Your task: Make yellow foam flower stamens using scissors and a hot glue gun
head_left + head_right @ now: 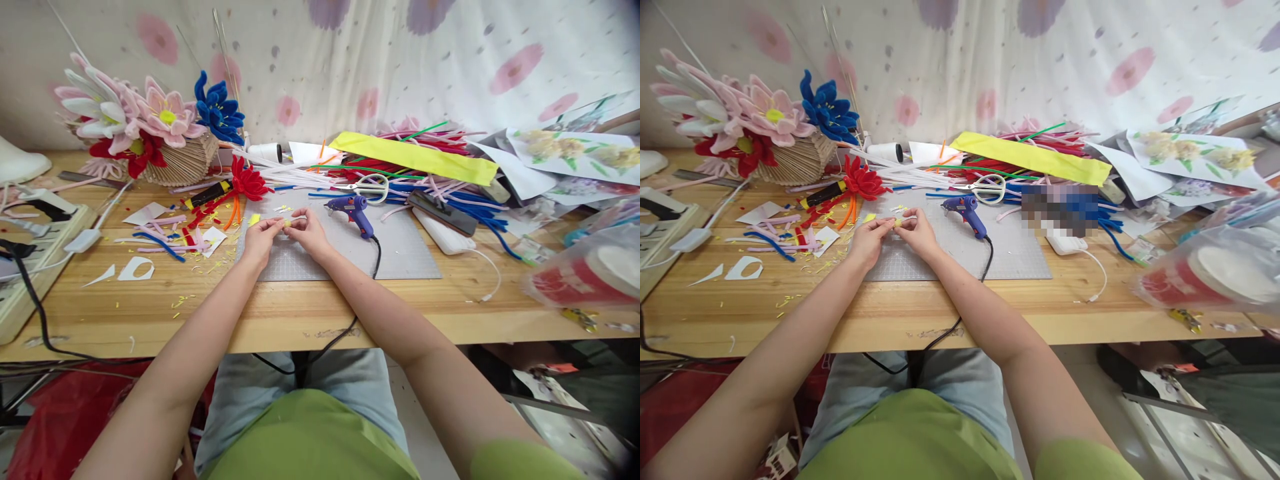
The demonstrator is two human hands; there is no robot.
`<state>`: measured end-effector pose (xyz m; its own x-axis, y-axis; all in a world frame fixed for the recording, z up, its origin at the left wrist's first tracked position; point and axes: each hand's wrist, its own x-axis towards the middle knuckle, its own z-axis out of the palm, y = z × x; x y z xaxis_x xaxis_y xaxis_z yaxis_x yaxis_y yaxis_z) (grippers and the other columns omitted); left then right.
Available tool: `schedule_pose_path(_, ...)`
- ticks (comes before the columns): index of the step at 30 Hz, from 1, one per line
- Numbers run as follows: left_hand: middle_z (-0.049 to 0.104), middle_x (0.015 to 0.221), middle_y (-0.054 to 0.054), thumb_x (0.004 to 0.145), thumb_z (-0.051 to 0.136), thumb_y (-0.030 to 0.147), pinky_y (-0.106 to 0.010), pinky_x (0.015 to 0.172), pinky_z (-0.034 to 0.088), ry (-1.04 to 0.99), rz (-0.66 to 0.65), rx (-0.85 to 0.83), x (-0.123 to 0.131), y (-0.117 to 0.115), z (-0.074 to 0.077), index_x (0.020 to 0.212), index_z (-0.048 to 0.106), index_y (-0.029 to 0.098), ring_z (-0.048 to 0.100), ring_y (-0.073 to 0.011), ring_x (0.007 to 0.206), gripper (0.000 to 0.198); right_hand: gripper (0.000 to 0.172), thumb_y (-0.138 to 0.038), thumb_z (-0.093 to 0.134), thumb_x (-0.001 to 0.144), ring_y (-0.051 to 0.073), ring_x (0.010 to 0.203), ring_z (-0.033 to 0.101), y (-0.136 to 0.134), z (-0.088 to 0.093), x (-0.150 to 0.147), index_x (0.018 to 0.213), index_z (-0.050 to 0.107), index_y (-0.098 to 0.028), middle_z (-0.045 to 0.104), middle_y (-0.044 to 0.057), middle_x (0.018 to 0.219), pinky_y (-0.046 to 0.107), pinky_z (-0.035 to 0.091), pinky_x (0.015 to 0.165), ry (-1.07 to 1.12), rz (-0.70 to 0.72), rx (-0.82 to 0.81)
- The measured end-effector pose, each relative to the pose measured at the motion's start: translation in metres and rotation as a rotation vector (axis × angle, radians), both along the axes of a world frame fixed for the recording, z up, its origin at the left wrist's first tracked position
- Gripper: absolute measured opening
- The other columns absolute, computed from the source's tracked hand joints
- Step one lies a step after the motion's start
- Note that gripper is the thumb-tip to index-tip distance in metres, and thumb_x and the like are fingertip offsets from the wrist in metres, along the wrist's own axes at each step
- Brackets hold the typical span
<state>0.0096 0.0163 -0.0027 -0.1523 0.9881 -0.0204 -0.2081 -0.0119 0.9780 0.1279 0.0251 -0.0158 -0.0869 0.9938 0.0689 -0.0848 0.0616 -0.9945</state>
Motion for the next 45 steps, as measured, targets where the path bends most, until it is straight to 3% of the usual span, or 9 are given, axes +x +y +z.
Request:
schedule_pose_path(5, 0.069, 0.076, -0.006, 0.056, 0.075, 0.037, -0.029, 0.075, 0.044, 0.047, -0.045, -0.019, -0.001, 0.0, 0.0, 0.068, 0.07, 0.017, 0.06, -0.0177, 0.081, 0.024, 0.044, -0.027, 0.069, 0.057, 0.008, 0.055, 0.054, -0.003, 0.005, 0.004, 0.088, 0.038, -0.022, 0.057, -0.009, 0.061, 0.022, 0.04, 0.057, 0.045, 0.038, -0.05)
schedule_pose_path(15, 0.064, 0.066, -0.003, 0.044, 0.08, 0.023, -0.029, 0.074, 0.044, -0.075, -0.024, -0.106, -0.003, 0.003, 0.001, 0.058, 0.064, 0.014, 0.058, -0.0134, 0.07, 0.023, 0.043, -0.024, 0.066, 0.054, 0.01, 0.062, 0.057, -0.005, 0.006, 0.003, 0.088, 0.039, -0.023, 0.06, -0.009, 0.067, 0.025, 0.043, 0.063, 0.009, 0.079, -0.039)
schedule_pose_path(35, 0.062, 0.064, -0.002, 0.036, 0.083, 0.024, -0.033, 0.077, 0.045, -0.09, -0.085, -0.081, -0.005, 0.006, -0.002, 0.049, 0.058, 0.016, 0.058, -0.0142, 0.069, 0.029, 0.043, -0.026, 0.071, 0.057, 0.011, 0.065, 0.061, 0.0, -0.004, -0.001, 0.088, 0.041, -0.022, 0.062, -0.007, 0.067, 0.028, 0.047, 0.069, -0.008, 0.051, 0.023)
schedule_pose_path(45, 0.062, 0.062, -0.002, 0.04, 0.082, 0.023, -0.031, 0.074, 0.043, -0.111, -0.111, -0.106, -0.009, 0.007, -0.001, 0.051, 0.059, 0.016, 0.057, -0.0133, 0.068, 0.027, 0.038, -0.021, 0.067, 0.059, 0.011, 0.063, 0.058, -0.001, 0.001, -0.001, 0.086, 0.041, -0.021, 0.058, -0.007, 0.063, 0.027, 0.045, 0.068, -0.004, 0.06, 0.031)
